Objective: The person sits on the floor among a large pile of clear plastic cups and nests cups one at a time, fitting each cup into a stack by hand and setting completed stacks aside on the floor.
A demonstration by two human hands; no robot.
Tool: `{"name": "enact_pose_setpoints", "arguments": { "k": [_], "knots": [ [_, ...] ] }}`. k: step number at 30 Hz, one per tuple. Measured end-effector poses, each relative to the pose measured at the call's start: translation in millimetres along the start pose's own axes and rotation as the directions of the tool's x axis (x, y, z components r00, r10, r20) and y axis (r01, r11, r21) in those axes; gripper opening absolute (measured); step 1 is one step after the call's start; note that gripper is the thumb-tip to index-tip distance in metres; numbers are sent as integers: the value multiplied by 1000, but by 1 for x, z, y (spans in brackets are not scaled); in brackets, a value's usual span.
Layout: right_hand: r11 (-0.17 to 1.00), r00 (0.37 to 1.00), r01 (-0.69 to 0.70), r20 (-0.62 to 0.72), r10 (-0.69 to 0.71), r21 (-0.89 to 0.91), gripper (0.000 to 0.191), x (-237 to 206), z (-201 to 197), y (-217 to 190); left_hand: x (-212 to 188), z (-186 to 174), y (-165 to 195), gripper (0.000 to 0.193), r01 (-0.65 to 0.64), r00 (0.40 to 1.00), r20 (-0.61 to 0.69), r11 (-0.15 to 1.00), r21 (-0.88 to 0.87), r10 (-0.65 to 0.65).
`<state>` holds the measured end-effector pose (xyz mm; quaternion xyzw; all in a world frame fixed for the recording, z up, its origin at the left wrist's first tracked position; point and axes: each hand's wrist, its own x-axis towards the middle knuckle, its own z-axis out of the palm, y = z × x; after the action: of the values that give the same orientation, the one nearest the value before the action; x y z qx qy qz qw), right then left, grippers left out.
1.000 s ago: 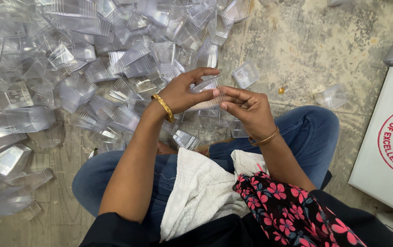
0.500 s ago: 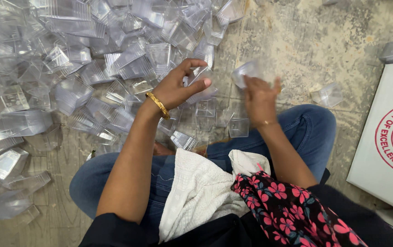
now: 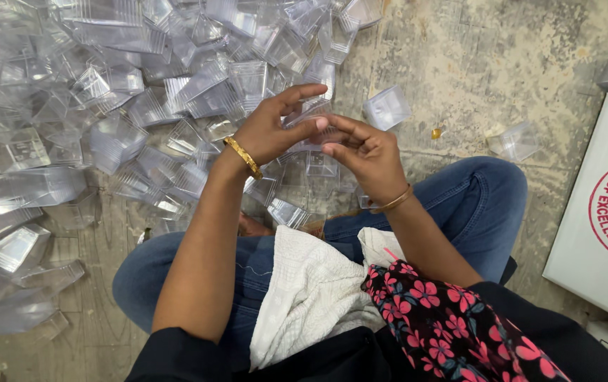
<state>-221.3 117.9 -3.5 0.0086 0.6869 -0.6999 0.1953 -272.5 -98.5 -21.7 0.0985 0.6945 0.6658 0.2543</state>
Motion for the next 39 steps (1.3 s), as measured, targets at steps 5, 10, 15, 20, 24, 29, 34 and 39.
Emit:
{"name": "enact_pose_setpoints", "arguments": {
  "k": [5, 10, 15, 20, 24, 29, 34, 39],
  "knots": [
    [993, 997, -67, 54, 61, 101, 43, 2, -2, 0, -2, -12, 2, 69, 31, 997, 72, 999, 45, -34],
    [971, 992, -95, 103, 74, 219, 35, 1, 7, 6, -9, -22, 2, 75, -21, 996, 92, 997, 78, 14],
    [971, 997, -57, -44, 69, 231, 29, 2, 4, 14, -12, -27, -2, 77, 35, 999, 39, 997, 73, -38],
    [982, 971, 14, -238, 32, 190, 30, 6, -22, 13, -29, -76, -2, 54, -20, 971, -237, 996, -90, -2],
    [979, 949, -37, -300, 97, 200, 30, -2, -34, 11, -45, -95, 3, 43, -48, 885, -462, 972, -229, -65],
    [982, 949, -23, -304, 80, 185, 28, -14, -33, 13, -53, -89, 15, 43, -16, 888, -445, 960, -281, -116],
    [984, 944, -21, -320, 77, 176, 29, -17, -34, 14, -55, -85, 16, 41, 5, 890, -439, 965, -263, -124],
    [980, 931, 59, -364, 15, 192, 29, -15, -36, 12, -48, -77, 11, 39, -85, 903, -429, 980, -181, -1]
  ]
}}
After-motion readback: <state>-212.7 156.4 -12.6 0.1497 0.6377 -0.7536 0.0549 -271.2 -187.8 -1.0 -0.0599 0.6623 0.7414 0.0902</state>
